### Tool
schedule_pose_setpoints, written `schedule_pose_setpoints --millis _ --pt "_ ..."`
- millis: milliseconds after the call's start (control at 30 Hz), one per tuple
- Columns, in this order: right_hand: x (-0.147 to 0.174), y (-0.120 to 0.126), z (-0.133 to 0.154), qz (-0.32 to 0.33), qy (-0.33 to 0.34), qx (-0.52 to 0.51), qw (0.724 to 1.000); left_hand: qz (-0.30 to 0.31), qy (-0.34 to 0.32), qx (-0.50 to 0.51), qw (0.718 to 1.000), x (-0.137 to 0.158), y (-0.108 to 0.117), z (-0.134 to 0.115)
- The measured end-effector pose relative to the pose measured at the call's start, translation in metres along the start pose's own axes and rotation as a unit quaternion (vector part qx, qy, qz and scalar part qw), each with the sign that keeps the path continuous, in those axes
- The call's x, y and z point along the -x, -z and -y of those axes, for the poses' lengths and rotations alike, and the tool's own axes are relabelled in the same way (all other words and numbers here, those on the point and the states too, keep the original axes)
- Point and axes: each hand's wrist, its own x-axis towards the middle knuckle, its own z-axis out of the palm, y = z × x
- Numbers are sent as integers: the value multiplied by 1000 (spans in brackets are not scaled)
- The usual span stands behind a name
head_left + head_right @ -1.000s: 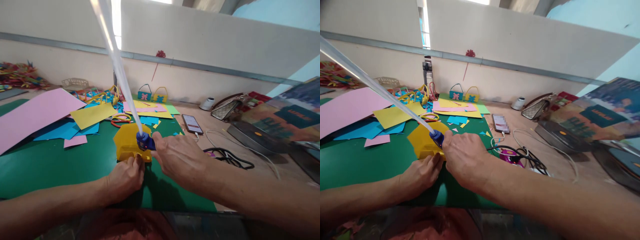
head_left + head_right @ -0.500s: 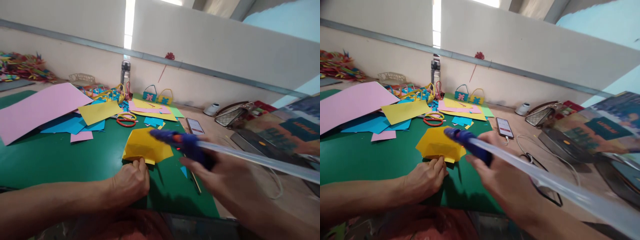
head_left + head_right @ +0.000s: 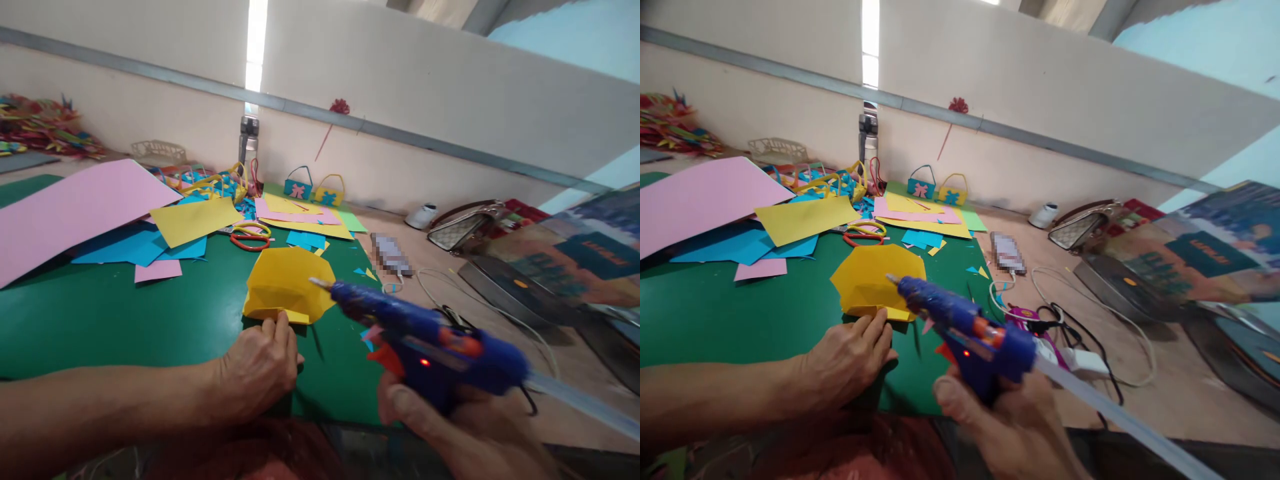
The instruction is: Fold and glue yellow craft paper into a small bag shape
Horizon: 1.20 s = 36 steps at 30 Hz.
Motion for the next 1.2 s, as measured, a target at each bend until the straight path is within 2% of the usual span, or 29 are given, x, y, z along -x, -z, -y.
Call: schedule_pose_setpoints --millis 133,300,367,467,600,700,900,1200 --pt "-11 -14 21 40 -12 -77 996 17 -5 5 1000 -1 3 0" --pt "-24 -23 34 76 -16 -80 994 26 -29 10 999 -3 7 2" --pt "-28 -25 33 81 -7 -52 995 26 -41 8 999 -4 9 2" --pt "-35 -26 27 92 14 50 994 33 -41 13 999 -5 11 2" --pt "-40 -24 17 135 21 202 970 33 -16 29 999 -6 10 1" --pt "-45 -21 15 152 16 273 950 37 -11 45 998 -6 8 1" --pt "-54 -20 26 177 5 274 945 56 -8 69 996 -7 6 2" --pt "-59 -24 22 189 10 281 941 0 14 60 998 -6 5 0"
